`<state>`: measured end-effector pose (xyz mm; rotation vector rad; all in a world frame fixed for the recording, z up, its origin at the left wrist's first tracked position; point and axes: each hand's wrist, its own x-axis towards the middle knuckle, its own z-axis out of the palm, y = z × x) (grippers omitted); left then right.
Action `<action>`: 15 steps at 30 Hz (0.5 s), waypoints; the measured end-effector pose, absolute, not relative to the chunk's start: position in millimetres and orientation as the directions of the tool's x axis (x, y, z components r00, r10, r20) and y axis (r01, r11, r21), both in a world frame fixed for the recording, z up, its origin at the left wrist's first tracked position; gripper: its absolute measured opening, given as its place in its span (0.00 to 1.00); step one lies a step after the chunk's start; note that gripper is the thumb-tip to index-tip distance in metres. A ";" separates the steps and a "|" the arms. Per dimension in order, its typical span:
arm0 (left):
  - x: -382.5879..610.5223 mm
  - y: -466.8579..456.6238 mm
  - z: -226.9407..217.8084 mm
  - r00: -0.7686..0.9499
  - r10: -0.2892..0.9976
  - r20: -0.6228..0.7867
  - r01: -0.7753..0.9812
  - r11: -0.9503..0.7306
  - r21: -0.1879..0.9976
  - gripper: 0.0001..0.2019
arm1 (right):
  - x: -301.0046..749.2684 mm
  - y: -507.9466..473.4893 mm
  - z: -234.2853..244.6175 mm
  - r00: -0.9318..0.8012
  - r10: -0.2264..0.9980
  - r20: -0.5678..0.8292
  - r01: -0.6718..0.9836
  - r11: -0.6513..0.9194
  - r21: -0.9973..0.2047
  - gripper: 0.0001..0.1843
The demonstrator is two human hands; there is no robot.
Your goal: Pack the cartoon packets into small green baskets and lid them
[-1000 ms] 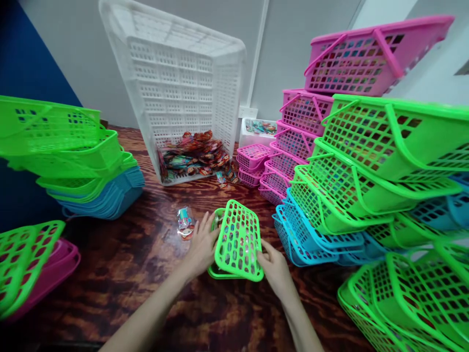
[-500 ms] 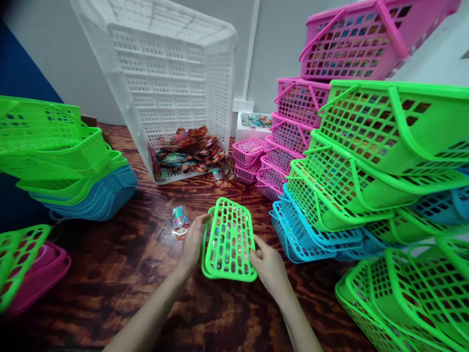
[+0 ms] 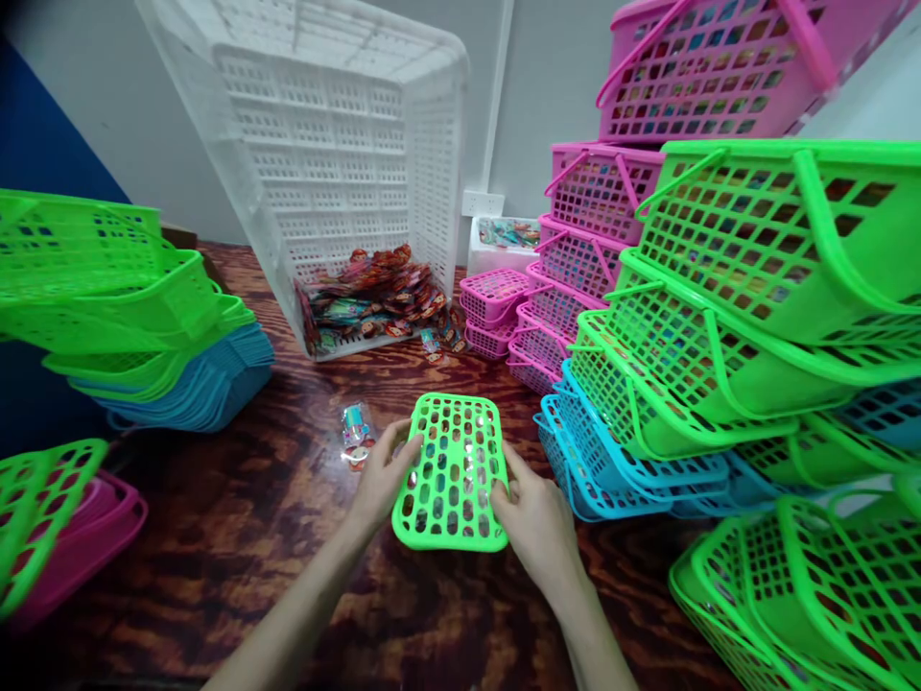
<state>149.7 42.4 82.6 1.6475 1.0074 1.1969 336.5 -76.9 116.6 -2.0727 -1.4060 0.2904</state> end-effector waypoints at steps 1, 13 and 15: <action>150.7 43.6 79.8 0.206 0.932 0.299 0.109 -0.326 0.939 0.19 | 336.2 -74.7 117.5 0.415 0.898 0.145 0.769 -0.261 -0.584 0.34; 155.2 48.0 64.7 0.218 0.870 0.442 0.301 -0.491 0.818 0.23 | 335.8 -70.4 118.2 0.365 0.916 0.169 0.901 -0.302 -0.311 0.25; 154.6 46.3 64.5 0.222 0.863 0.454 0.333 -0.504 0.797 0.23 | 339.1 -65.4 121.5 0.321 0.913 0.253 0.928 -0.251 -0.274 0.19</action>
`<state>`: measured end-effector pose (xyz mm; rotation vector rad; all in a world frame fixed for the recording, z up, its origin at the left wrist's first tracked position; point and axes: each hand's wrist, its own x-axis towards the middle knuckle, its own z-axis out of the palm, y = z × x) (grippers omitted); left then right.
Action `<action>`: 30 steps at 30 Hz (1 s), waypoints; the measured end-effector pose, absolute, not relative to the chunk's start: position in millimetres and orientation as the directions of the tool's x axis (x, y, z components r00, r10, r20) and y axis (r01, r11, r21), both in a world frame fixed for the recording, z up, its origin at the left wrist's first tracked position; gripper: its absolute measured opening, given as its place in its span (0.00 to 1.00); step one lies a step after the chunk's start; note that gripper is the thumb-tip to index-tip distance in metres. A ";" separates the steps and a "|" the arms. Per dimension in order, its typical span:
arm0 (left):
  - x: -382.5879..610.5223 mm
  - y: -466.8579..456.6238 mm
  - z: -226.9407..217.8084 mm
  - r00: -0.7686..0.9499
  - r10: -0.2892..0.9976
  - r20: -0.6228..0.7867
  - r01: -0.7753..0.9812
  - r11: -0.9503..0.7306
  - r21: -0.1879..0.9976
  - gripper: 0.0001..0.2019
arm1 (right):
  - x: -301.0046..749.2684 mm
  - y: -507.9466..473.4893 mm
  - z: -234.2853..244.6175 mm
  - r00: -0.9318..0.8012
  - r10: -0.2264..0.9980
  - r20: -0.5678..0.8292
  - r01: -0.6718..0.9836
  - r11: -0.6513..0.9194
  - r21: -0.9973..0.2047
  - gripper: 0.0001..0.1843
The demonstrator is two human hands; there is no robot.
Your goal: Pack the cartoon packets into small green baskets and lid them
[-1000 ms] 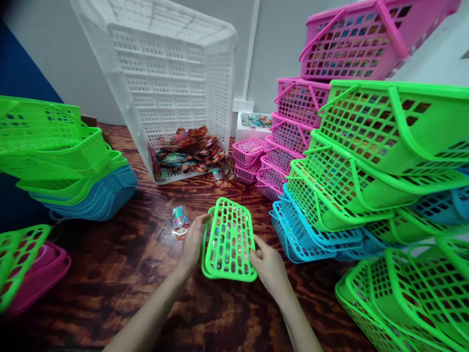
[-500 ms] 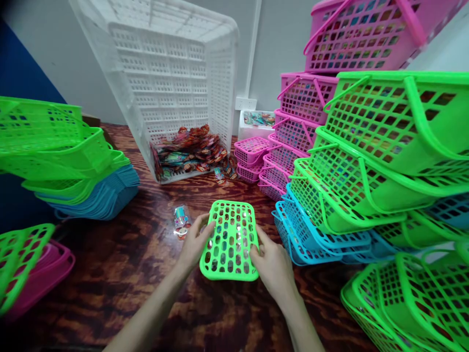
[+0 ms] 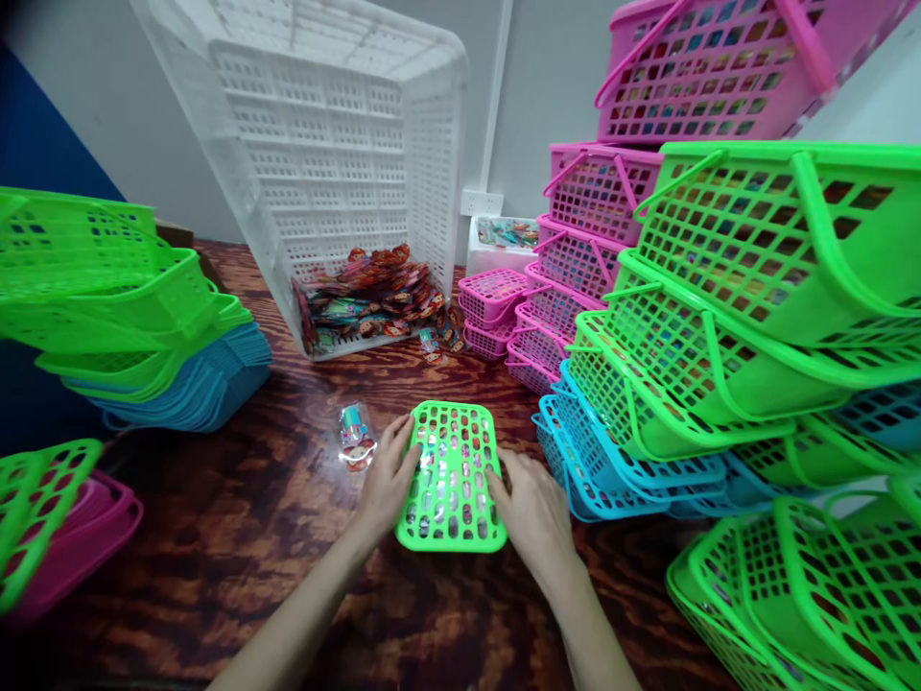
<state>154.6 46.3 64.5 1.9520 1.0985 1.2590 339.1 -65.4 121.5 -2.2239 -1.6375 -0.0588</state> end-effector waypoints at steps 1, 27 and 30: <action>154.2 45.6 65.2 0.225 0.854 0.468 0.364 -0.520 0.773 0.22 | 340.4 -61.1 122.9 0.302 0.912 0.277 0.940 -0.237 -0.245 0.17; 153.2 31.9 74.5 -0.002 0.895 0.446 0.441 -0.400 0.804 0.05 | 335.6 -4.6 108.4 0.383 0.890 0.250 0.906 -0.309 -0.288 0.21; 152.1 29.8 74.8 0.028 0.891 0.453 0.455 -0.414 0.788 0.06 | 336.1 -3.9 104.3 0.350 0.900 0.260 0.903 -0.249 -0.351 0.22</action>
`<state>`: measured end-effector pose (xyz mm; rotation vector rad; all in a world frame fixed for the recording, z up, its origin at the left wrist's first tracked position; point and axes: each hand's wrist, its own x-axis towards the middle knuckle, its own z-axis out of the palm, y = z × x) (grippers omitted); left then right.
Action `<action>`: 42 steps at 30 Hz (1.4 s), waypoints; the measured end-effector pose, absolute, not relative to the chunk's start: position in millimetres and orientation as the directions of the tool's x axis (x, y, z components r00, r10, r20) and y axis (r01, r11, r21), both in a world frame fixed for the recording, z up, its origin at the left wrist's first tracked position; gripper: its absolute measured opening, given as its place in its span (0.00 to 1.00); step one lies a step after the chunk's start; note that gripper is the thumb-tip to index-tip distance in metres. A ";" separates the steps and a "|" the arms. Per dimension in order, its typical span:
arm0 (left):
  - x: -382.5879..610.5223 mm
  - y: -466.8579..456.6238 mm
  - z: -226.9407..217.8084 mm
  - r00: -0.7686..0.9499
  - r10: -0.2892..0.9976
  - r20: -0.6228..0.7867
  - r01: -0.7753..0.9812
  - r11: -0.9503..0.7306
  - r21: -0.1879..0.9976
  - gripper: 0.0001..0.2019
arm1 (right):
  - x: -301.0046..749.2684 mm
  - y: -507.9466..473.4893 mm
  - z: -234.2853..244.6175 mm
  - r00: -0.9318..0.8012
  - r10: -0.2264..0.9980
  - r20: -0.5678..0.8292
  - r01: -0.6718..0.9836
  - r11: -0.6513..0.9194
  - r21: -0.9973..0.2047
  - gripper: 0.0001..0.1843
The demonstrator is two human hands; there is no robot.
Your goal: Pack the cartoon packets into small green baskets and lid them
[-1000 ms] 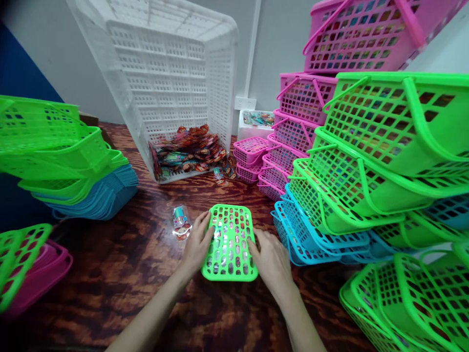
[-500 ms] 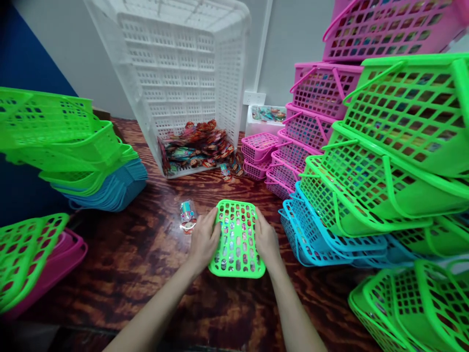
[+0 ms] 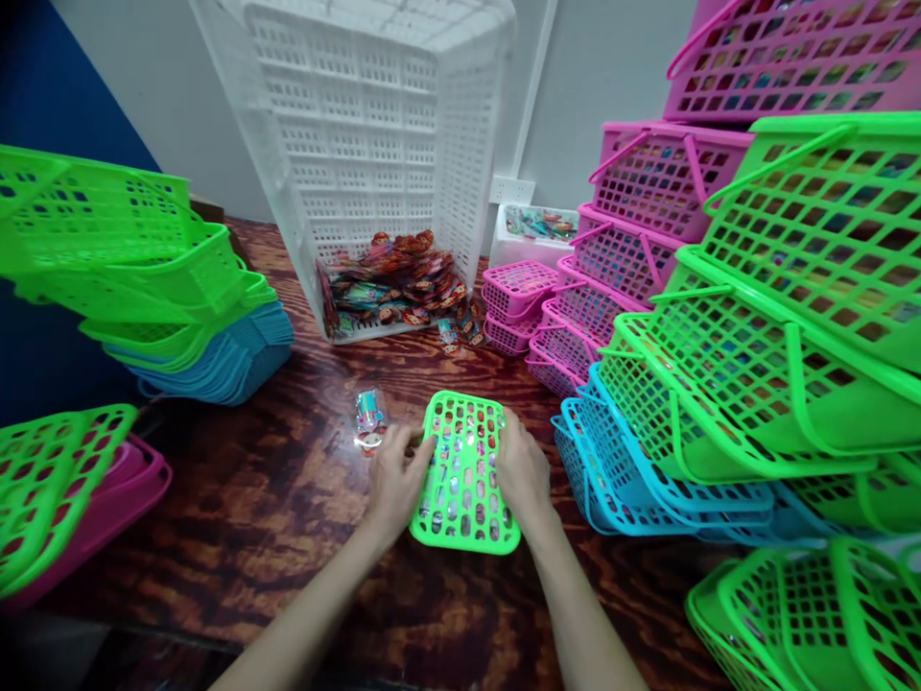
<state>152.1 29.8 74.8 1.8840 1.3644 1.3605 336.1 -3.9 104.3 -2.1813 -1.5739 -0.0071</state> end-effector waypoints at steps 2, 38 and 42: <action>150.7 29.0 76.6 0.051 0.891 0.451 0.464 -0.421 0.779 0.07 | 338.8 -3.7 99.9 0.326 0.905 0.275 0.889 -0.193 -0.416 0.25; 145.2 51.5 63.3 0.121 0.990 0.079 -0.097 -0.068 0.993 0.12 | 314.1 19.7 110.3 0.082 0.915 0.395 0.994 -0.101 0.028 0.26; 146.6 54.1 60.6 0.179 0.983 0.047 -0.139 -0.023 0.990 0.14 | 319.0 23.1 110.1 0.067 0.908 0.413 0.997 -0.080 0.014 0.24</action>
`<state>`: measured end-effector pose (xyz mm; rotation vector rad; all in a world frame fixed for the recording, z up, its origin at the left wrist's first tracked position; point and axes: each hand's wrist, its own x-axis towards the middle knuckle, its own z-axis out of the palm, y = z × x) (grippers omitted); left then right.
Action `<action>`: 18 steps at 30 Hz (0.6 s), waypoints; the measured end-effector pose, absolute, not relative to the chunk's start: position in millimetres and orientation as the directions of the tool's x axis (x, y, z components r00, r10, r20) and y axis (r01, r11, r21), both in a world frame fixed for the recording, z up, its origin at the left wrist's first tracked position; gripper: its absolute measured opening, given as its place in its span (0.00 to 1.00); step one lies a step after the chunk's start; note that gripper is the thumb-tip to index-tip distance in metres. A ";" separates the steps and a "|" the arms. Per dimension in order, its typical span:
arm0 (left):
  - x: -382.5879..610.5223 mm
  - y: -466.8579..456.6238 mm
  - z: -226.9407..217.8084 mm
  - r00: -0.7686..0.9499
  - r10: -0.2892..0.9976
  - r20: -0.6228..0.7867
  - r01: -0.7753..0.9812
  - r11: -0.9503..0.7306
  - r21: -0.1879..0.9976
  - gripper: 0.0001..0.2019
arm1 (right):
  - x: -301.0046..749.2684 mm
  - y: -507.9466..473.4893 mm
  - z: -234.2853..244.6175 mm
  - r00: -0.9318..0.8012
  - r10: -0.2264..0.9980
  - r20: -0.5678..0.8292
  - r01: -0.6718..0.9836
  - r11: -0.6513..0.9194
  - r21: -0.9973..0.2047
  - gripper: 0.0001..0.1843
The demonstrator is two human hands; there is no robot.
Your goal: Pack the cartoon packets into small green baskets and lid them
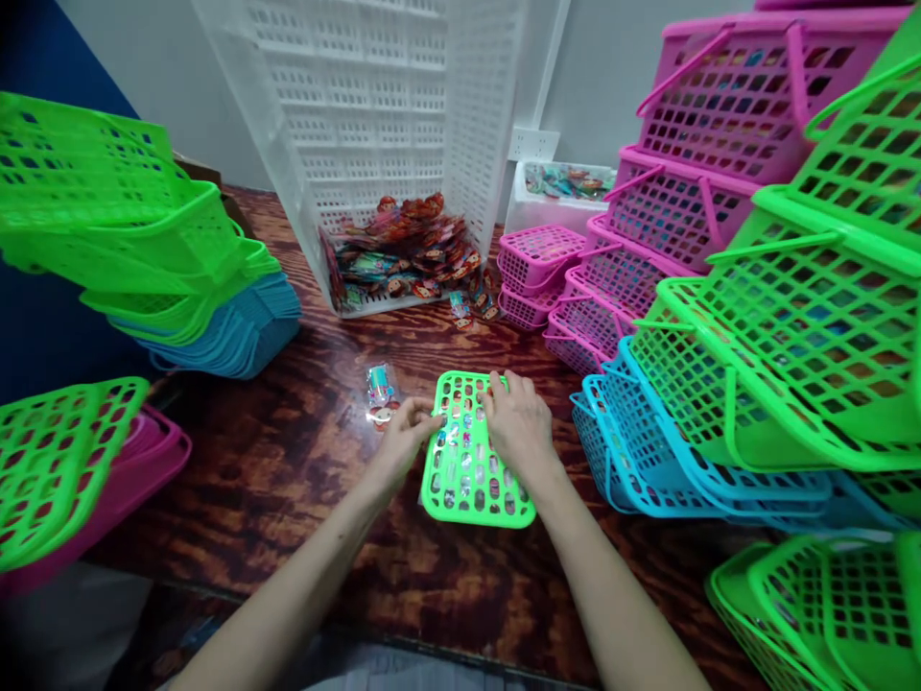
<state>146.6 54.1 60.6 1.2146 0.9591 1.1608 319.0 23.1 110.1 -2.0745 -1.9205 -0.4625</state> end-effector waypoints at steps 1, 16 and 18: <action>147.6 52.9 59.5 0.181 0.982 0.049 -0.142 -0.024 0.990 0.14 | 320.1 23.6 109.0 0.073 0.904 0.422 0.997 -0.078 -0.004 0.23; 135.5 36.5 54.0 0.198 0.939 0.281 -0.022 -0.283 0.959 0.12 | 328.8 26.3 107.3 0.201 0.917 0.345 0.952 -0.100 -0.289 0.23; 123.2 22.0 55.5 0.203 0.929 0.310 0.001 -0.316 0.949 0.12 | 329.9 26.4 109.9 0.186 0.930 0.317 0.956 -0.098 -0.275 0.23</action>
